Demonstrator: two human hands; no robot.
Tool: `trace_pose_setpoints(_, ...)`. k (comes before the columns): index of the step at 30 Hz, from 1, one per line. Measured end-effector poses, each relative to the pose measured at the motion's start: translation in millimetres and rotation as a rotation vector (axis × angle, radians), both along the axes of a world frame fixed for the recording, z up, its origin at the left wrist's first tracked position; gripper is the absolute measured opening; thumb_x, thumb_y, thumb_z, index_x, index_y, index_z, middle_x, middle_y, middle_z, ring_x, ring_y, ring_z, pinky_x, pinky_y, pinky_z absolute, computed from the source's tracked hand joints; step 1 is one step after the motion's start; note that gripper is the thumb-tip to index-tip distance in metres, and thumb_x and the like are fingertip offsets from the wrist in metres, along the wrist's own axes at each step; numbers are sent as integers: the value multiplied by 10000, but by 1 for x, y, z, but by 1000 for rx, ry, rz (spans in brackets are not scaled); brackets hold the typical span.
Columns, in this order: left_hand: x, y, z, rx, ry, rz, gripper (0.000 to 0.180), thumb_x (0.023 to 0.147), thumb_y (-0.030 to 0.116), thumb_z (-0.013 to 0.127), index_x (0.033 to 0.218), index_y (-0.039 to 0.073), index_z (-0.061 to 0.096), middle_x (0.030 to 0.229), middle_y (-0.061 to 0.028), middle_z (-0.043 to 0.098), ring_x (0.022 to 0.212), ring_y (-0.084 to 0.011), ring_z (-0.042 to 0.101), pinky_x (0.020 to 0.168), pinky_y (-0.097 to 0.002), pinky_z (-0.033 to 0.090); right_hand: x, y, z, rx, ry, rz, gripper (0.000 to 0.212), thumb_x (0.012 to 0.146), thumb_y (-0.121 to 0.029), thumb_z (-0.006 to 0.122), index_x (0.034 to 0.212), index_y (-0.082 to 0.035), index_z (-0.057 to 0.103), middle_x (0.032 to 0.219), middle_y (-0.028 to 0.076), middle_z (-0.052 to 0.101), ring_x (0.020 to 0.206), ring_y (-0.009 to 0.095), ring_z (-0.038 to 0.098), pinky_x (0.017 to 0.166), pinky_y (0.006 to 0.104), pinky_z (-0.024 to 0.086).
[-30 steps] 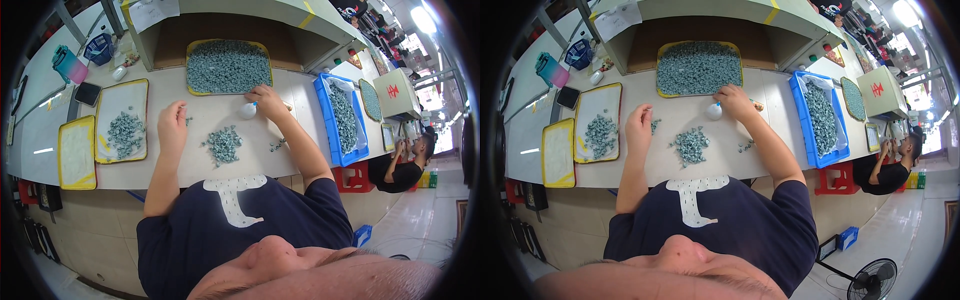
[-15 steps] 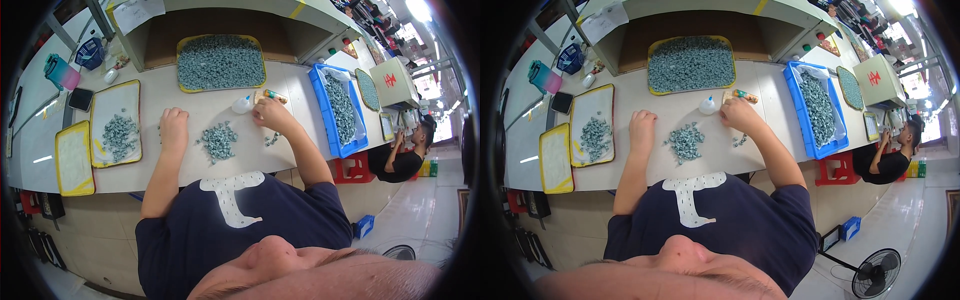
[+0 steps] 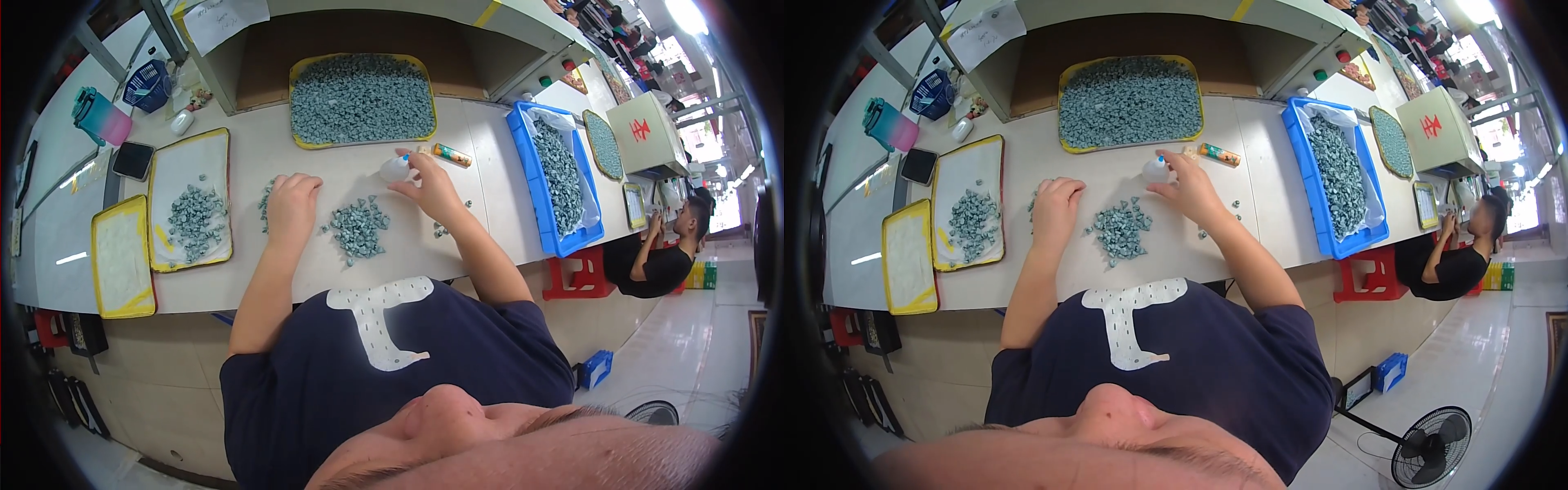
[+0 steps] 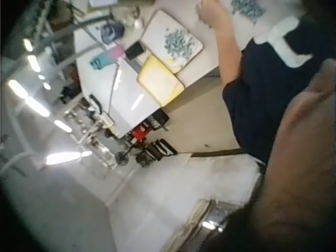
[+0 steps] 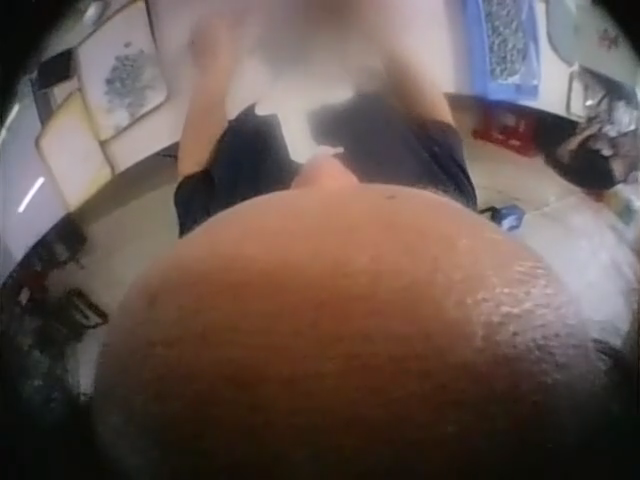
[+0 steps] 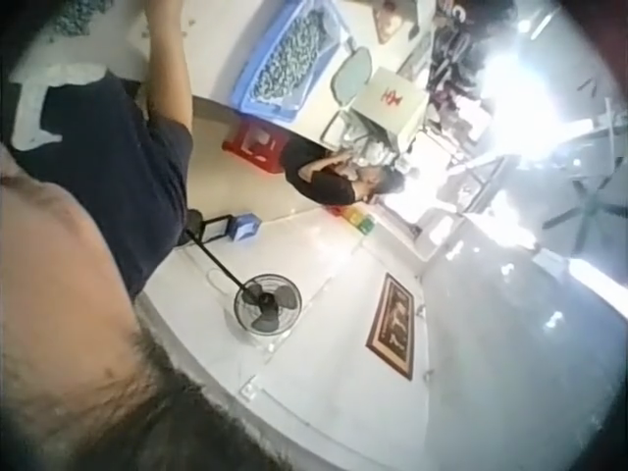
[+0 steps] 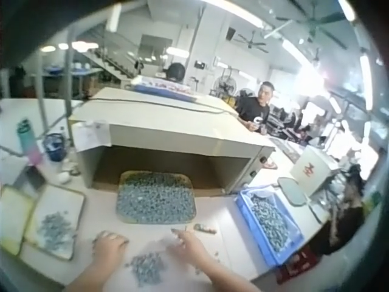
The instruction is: Apply glue to small toy components to assemble them.
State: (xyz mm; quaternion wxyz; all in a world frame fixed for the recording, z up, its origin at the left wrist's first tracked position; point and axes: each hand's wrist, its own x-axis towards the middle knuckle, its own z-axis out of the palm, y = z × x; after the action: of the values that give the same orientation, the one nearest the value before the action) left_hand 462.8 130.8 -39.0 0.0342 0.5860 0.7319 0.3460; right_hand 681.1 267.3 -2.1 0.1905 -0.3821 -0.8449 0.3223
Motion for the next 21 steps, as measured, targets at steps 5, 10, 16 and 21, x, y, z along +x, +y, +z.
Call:
trace_pose_setpoints(5, 7, 4, -8, 113, -186, 11, 68, 833, 58, 643, 876, 19, 677, 894, -74, 660, 807, -219, 567, 690, -325, 465, 2, 15, -39, -347, 127, -69, 386, 845, -119, 689, 1193, -49, 536, 978, 89, 614, 865, 188, 609, 777, 288, 484)
trace_pose_setpoints(10, 15, 4, 6, -233, -1140, -21, 94, 902, 120, 620, 904, 28, 638, 858, -40, 609, 754, -140, 521, 627, -264, 436, 1, -5, -16, -319, 324, -18, 355, 838, -81, 688, 1163, -57, 548, 984, 95, 617, 884, 203, 614, 762, 307, 486)
trace_pose_setpoints(16, 23, 4, 3, -28, -2125, -286, 143, 958, 193, 551, 961, 50, 548, 842, -13, 502, 714, -108, 442, 624, -228, 397, 1, -27, 17, 114, 159, 121, 397, 775, -107, 745, 1131, -56, 578, 982, 111, 623, 878, 266, 613, 754, 336, 493)
trace_pose_setpoints(21, 22, 3, -3, 17, -2312, -311, 114, 975, 172, 521, 955, 60, 517, 871, -28, 496, 728, -113, 435, 645, -241, 399, -4, -29, 19, 250, 106, 105, 430, 714, -131, 777, 1105, -62, 611, 967, 107, 630, 869, 292, 605, 739, 353, 493)
